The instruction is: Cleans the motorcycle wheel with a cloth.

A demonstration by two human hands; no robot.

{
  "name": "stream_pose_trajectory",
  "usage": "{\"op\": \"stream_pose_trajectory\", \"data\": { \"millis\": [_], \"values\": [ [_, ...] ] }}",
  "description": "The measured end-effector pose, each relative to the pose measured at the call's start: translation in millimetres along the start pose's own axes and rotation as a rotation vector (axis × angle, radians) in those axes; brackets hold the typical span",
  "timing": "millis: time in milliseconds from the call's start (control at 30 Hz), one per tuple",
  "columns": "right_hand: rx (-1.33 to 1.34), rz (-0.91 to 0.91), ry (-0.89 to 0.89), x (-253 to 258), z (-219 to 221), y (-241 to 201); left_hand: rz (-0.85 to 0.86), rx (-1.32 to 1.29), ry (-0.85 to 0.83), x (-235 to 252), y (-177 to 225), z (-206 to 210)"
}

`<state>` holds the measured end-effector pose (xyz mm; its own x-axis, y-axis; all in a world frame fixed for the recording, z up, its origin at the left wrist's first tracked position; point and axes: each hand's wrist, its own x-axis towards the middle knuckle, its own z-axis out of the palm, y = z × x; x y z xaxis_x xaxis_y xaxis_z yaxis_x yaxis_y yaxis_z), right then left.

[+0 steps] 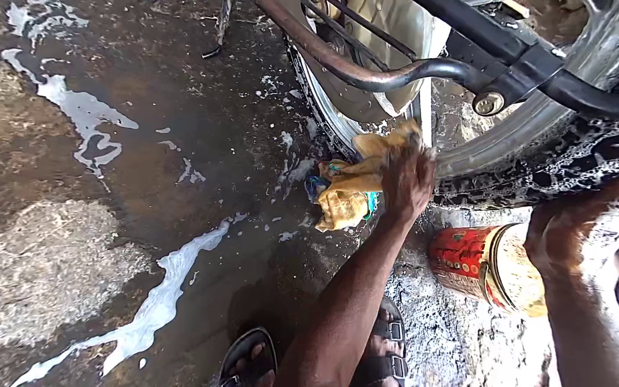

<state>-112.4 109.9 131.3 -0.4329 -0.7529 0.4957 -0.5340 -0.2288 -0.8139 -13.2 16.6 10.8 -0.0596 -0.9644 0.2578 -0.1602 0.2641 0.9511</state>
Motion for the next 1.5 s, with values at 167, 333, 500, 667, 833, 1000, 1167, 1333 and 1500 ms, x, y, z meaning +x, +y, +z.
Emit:
{"op": "stream_pose_trajectory", "data": {
  "millis": [167,333,500,667,833,1000,1167,1333,1500],
  "values": [
    [-0.002,-0.02,0.008,3.4,-1.7,1.0,0.042,0.175,-0.139,-17.5,-30.9,-16.2],
    [0.002,-0.019,0.011,2.1,-1.5,3.7,-0.06,0.127,-0.363,29.3,-12.1,-43.2],
    [-0.012,-0.03,-0.015,4.8,-4.2,3.6,-0.16,0.121,-0.275,40.2,-8.2,-41.8],
    [-0.013,-0.041,0.009,8.6,-4.3,1.1,0.013,0.05,-0.251,36.1,-29.6,-29.5],
    [-0.014,-0.033,0.03,8.8,-1.5,-4.7,0.007,0.153,-0.6,66.1,-20.3,-44.4],
    [-0.009,-0.029,0.029,3.4,4.5,-5.6,-0.226,0.242,-0.495,64.5,14.6,-44.6],
    [0.02,-0.031,-0.001,1.1,2.4,1.7,-0.041,0.042,0.009,10.8,-9.3,-15.6],
    [-0.005,-0.047,-0.018,7.2,-2.3,0.3,0.217,0.258,-0.276,-4.6,-39.0,-30.3],
    [-0.009,-0.032,0.059,5.3,0.5,4.6,0.223,0.612,-0.534,5.3,-4.8,-52.8]
  ]
}}
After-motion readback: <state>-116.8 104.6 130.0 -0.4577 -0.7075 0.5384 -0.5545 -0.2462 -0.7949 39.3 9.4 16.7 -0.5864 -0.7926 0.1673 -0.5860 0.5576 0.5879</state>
